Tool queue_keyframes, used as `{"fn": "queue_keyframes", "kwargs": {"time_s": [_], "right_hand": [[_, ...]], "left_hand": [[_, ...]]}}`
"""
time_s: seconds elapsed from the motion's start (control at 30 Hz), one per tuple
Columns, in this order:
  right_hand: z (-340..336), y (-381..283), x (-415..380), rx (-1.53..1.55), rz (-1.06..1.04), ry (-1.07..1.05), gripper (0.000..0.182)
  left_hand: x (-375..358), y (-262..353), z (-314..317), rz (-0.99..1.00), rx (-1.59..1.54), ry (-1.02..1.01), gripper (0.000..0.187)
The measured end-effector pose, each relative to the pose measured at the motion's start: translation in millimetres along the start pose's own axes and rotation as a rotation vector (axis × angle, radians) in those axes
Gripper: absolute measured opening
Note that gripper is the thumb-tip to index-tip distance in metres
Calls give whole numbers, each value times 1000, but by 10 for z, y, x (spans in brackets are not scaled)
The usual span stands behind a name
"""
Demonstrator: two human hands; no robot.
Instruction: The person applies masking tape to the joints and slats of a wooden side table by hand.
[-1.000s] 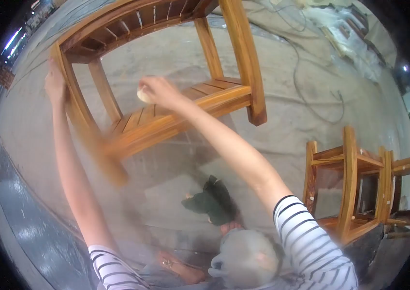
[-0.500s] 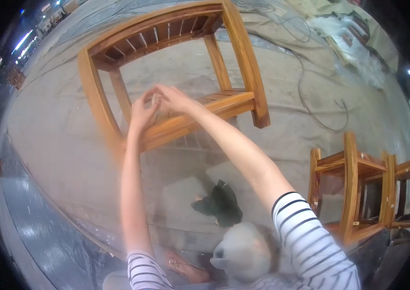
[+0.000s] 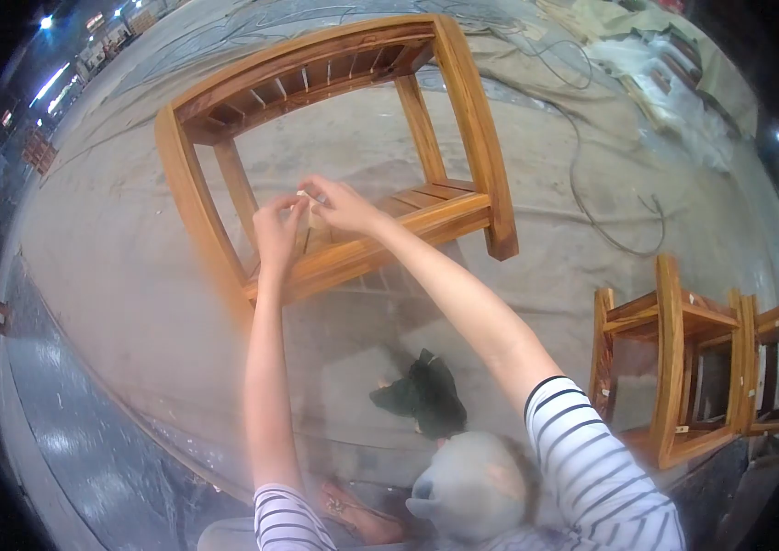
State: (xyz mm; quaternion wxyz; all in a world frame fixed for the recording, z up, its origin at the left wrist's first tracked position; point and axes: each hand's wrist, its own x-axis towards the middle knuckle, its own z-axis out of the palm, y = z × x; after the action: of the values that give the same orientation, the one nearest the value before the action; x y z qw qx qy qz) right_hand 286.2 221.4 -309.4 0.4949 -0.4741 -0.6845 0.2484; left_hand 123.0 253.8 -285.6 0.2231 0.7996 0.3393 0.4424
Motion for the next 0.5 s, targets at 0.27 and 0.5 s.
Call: {"fn": "queue_keyframes", "kwargs": {"time_s": [0.27, 0.5], "right_hand": [[-27, 17, 3, 37, 13, 95, 29], [-10, 66, -29, -129, -19, 140, 17]], "left_hand": [[-24, 25, 9, 91, -2, -28, 13], [-61, 53, 2, -13, 6, -19, 18]]}}
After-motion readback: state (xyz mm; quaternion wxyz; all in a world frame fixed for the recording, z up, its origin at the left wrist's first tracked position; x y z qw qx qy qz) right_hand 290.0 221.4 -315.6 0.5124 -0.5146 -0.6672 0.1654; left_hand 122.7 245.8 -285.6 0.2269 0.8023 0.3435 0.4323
